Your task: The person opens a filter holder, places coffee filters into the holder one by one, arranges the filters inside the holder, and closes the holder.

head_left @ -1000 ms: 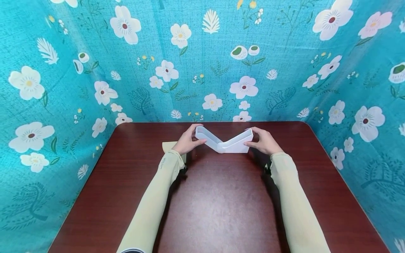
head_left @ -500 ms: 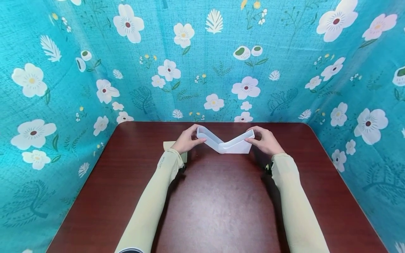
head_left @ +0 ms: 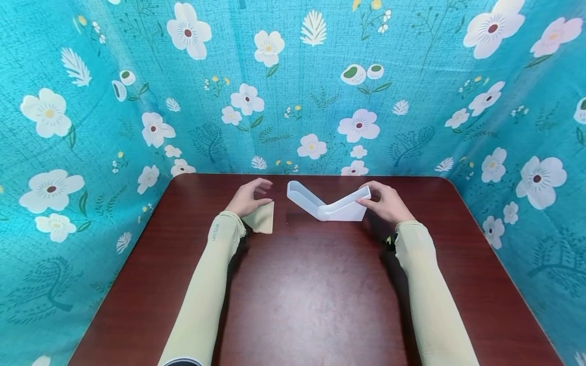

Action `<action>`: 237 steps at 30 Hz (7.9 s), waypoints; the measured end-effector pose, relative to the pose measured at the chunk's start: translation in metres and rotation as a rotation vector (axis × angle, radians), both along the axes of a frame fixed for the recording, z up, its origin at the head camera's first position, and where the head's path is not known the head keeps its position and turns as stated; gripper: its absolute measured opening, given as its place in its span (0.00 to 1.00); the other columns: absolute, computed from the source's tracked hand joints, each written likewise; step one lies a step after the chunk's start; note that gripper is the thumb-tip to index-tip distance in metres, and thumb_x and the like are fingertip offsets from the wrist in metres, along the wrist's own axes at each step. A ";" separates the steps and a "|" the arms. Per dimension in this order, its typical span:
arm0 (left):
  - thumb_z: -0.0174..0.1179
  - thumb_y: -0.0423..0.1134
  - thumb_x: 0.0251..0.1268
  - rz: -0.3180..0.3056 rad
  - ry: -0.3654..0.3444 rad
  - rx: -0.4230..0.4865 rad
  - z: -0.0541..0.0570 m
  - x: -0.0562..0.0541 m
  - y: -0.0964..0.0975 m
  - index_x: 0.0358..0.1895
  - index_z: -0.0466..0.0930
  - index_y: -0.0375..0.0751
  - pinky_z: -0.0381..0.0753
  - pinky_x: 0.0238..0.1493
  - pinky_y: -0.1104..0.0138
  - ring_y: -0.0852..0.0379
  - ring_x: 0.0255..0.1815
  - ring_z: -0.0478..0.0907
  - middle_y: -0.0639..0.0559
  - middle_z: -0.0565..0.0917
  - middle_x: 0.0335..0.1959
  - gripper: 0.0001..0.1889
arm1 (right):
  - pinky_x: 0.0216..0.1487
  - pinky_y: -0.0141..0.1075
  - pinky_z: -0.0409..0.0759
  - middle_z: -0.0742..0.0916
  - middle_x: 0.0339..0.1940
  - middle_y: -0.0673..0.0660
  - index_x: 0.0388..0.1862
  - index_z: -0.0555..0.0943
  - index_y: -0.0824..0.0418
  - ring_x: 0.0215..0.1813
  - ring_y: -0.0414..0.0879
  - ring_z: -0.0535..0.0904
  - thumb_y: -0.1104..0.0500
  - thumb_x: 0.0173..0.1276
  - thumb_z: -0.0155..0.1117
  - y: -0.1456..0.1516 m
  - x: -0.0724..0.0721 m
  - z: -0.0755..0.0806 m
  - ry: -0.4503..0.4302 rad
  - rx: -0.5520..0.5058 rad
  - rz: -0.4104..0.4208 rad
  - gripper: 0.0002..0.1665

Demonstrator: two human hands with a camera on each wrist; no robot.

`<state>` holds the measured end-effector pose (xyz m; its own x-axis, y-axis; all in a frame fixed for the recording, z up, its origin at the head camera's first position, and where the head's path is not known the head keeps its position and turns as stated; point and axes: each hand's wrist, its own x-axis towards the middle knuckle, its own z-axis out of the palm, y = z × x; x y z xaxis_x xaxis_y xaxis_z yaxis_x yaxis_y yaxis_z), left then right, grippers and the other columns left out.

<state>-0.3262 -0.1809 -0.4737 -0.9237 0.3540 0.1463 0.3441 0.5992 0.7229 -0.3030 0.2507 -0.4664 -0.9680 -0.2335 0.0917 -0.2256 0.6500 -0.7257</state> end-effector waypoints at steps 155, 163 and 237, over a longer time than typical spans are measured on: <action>0.65 0.39 0.73 -0.052 0.366 0.241 0.076 0.018 0.064 0.52 0.87 0.40 0.82 0.36 0.61 0.56 0.35 0.80 0.48 0.88 0.35 0.10 | 0.42 0.42 0.84 0.90 0.39 0.56 0.45 0.90 0.59 0.38 0.48 0.83 0.55 0.71 0.72 -0.127 0.001 0.084 0.328 -0.094 0.159 0.10; 0.67 0.40 0.72 -0.047 0.274 0.263 0.067 0.018 0.060 0.51 0.87 0.43 0.82 0.38 0.66 0.57 0.36 0.84 0.50 0.89 0.41 0.10 | 0.45 0.44 0.85 0.91 0.42 0.56 0.45 0.91 0.59 0.41 0.48 0.84 0.55 0.72 0.72 -0.120 0.003 0.083 0.330 -0.150 0.113 0.09; 0.67 0.36 0.71 -0.043 0.344 0.271 0.061 0.021 0.086 0.49 0.84 0.40 0.83 0.48 0.61 0.54 0.41 0.85 0.47 0.90 0.39 0.08 | 0.50 0.52 0.88 0.92 0.42 0.56 0.47 0.90 0.58 0.43 0.47 0.87 0.55 0.69 0.74 -0.095 0.011 0.086 0.333 -0.271 0.030 0.11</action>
